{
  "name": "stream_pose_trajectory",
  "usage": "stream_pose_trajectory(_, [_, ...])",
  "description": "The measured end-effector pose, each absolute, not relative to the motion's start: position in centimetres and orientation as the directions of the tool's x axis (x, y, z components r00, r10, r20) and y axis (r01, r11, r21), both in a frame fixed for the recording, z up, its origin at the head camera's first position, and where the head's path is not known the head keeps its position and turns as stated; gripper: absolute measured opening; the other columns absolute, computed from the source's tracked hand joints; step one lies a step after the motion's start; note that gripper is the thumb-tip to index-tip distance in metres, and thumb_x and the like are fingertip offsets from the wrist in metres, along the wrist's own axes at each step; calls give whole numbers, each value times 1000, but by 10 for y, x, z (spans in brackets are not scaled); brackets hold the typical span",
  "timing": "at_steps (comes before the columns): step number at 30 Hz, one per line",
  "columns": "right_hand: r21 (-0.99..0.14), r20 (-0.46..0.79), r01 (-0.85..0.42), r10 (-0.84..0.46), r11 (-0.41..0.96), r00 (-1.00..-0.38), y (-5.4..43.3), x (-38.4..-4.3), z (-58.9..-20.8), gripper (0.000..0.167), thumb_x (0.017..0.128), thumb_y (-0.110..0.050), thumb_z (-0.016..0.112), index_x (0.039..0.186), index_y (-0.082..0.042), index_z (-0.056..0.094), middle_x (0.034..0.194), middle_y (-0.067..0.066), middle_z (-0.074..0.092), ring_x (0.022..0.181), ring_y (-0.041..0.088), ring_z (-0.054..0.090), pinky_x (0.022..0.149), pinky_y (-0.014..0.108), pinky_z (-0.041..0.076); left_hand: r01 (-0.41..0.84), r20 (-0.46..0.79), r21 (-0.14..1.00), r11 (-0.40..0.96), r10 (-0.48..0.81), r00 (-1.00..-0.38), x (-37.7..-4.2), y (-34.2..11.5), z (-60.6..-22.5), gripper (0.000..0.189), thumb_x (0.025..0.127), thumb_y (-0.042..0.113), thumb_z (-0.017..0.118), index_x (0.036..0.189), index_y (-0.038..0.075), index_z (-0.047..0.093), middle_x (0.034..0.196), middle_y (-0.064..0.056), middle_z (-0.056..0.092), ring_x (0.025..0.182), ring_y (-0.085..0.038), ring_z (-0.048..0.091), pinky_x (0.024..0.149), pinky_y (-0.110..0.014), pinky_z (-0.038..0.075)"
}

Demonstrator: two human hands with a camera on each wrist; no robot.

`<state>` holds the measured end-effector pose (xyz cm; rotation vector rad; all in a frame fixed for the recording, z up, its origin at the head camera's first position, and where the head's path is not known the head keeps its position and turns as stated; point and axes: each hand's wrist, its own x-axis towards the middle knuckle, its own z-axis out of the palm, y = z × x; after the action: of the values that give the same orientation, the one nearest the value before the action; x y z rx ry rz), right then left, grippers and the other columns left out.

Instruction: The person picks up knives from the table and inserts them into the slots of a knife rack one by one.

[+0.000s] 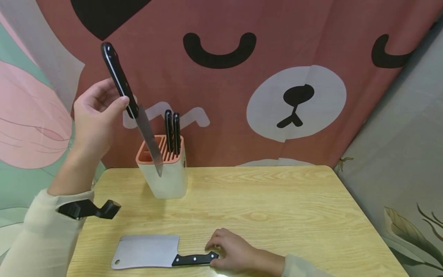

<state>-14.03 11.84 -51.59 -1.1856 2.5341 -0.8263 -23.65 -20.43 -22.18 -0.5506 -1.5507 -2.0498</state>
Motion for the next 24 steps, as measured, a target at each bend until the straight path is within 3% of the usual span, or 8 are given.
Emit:
stream_pose_trajectory(4, [-573, 37, -637, -761, 515, -648, 118, -140, -517, 28, 91, -32, 76, 116, -21, 73, 110, -18, 59, 103, -4, 51, 88, 16, 48, 618, 593, 748, -243, -172, -786, -243, -203, -218, 32, 88, -10, 69, 119, -2, 69, 107, -11, 70, 94, -19, 68, 87, -19, 54])
stream_pose_trajectory(12, [-589, 4, -611, -754, 529, -657, 116, -140, -518, 27, 92, -34, 75, 117, -24, 73, 110, -20, 58, 103, -4, 51, 88, 17, 48, 614, 589, 779, -128, -190, -786, -255, -202, -217, 34, 91, -3, 71, 124, 1, 69, 113, -8, 68, 101, -18, 64, 90, -17, 53])
stream_pose_trajectory(24, [-584, 0, -613, -755, 532, -656, 116, -141, -520, 26, 91, -33, 75, 116, -25, 73, 109, -21, 57, 103, -5, 51, 87, 17, 48, 581, 560, 802, -136, -165, -812, -270, -208, -222, 41, 92, -3, 72, 132, 1, 66, 111, -8, 67, 98, -17, 65, 91, -17, 53])
